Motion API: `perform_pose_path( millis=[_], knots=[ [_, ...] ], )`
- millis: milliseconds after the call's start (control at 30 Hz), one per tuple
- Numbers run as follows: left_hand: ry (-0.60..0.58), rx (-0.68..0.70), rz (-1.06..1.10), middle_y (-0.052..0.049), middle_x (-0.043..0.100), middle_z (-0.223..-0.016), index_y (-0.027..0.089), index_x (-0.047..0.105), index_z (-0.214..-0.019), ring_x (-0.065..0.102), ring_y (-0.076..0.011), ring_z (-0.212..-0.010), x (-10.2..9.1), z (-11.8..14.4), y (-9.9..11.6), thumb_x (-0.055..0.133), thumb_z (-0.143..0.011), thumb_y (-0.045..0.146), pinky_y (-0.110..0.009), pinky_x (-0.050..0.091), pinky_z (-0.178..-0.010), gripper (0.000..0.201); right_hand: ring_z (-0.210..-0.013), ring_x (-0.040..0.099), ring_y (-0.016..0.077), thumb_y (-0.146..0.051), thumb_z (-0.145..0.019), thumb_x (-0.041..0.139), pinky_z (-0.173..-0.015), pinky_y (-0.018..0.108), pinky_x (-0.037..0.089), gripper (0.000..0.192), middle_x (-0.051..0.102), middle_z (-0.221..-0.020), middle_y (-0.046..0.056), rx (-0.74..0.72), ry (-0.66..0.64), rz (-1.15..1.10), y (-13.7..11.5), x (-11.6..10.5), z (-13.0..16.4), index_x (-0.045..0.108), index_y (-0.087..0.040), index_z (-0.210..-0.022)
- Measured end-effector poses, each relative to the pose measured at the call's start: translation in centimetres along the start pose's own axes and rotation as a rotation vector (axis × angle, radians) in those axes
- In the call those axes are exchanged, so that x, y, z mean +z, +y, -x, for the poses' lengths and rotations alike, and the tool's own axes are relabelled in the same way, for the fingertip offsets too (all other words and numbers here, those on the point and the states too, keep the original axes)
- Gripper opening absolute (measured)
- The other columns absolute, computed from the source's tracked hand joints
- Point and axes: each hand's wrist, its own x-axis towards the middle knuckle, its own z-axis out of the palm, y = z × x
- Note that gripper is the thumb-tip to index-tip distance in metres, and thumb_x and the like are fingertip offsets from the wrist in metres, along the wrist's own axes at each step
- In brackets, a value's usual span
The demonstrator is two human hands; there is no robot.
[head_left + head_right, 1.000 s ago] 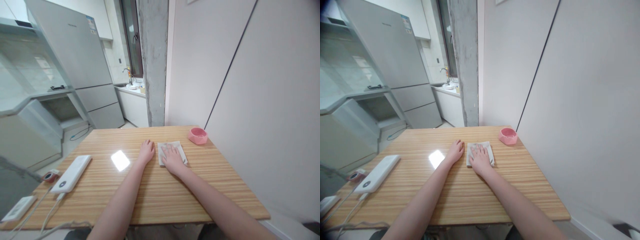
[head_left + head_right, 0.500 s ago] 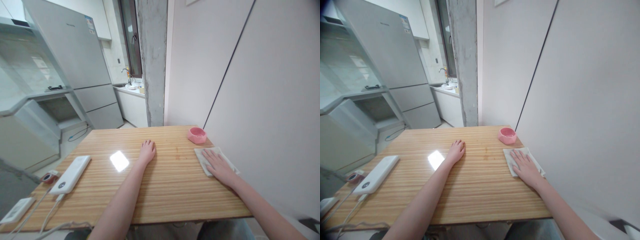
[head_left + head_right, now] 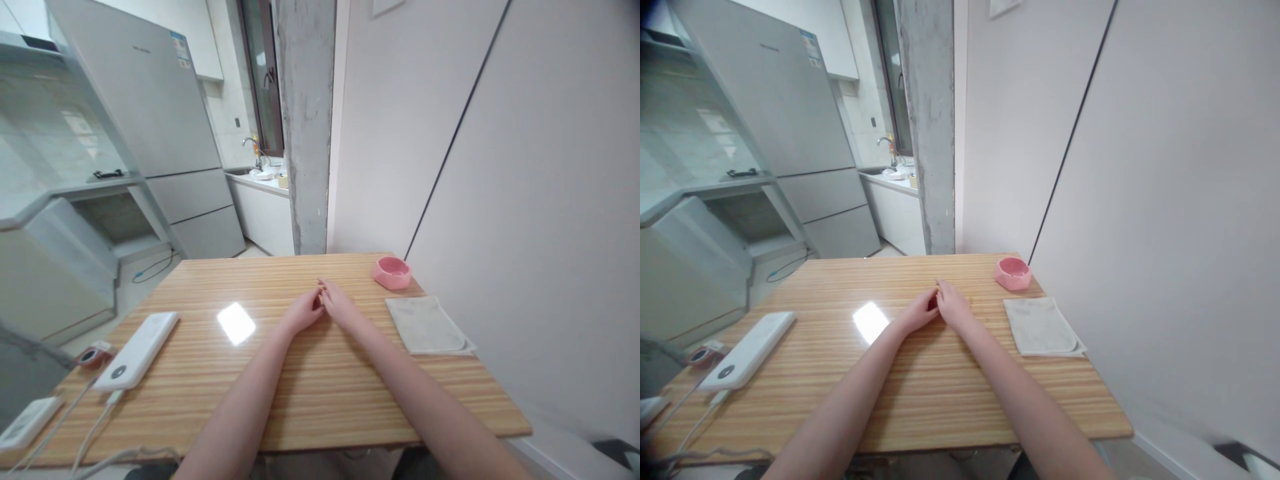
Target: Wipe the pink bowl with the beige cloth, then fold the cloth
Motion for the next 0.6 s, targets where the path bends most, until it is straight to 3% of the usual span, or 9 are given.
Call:
perform_pose_path(
  millis=[67, 167, 600],
  knots=[
    [-0.012, 0.011, 0.011, -0.012, 0.069, -0.098, 0.012, 0.063, -0.098, 0.063, -0.0216, -0.090, 0.3, 0.0, 0.2, 0.052, -0.077, 0.018, -0.032, 0.049, -0.081, 0.025, -0.107, 0.059, 0.0183, -0.026, -0.090, 0.030, -0.098, 0.037, 0.044, 0.039, 0.066, -0.112, 0.009, 0.027, -0.048, -0.144, 0.2, 2.0, -0.9, 0.059, -0.018, -0.115],
    [-0.012, -0.030, -0.037, -0.015, 0.069, -0.101, 0.010, 0.066, -0.094, 0.064, -0.0235, -0.093, 0.6, 0.1, 0.5, 0.050, -0.076, 0.014, -0.033, 0.049, -0.083, 0.025, -0.096, 0.063, 0.0198, -0.031, -0.091, 0.028, -0.091, 0.037, 0.048, 0.039, 0.069, -0.097, 0.009, 0.060, 0.006, -0.218, 1.2, 3.5, -0.9, 0.065, -0.019, -0.097],
    [-0.003, -0.076, -0.051, -0.013, 0.070, -0.101, 0.012, 0.067, -0.097, 0.064, -0.0236, -0.093, 0.9, 0.1, 0.5, 0.051, -0.076, 0.017, -0.033, 0.050, -0.081, 0.027, -0.091, 0.062, 0.0202, -0.034, -0.090, 0.031, -0.088, 0.036, 0.048, 0.035, 0.069, -0.090, 0.007, 0.046, -0.004, -0.257, 1.8, 3.4, -0.7, 0.063, -0.021, -0.089]
  ],
)
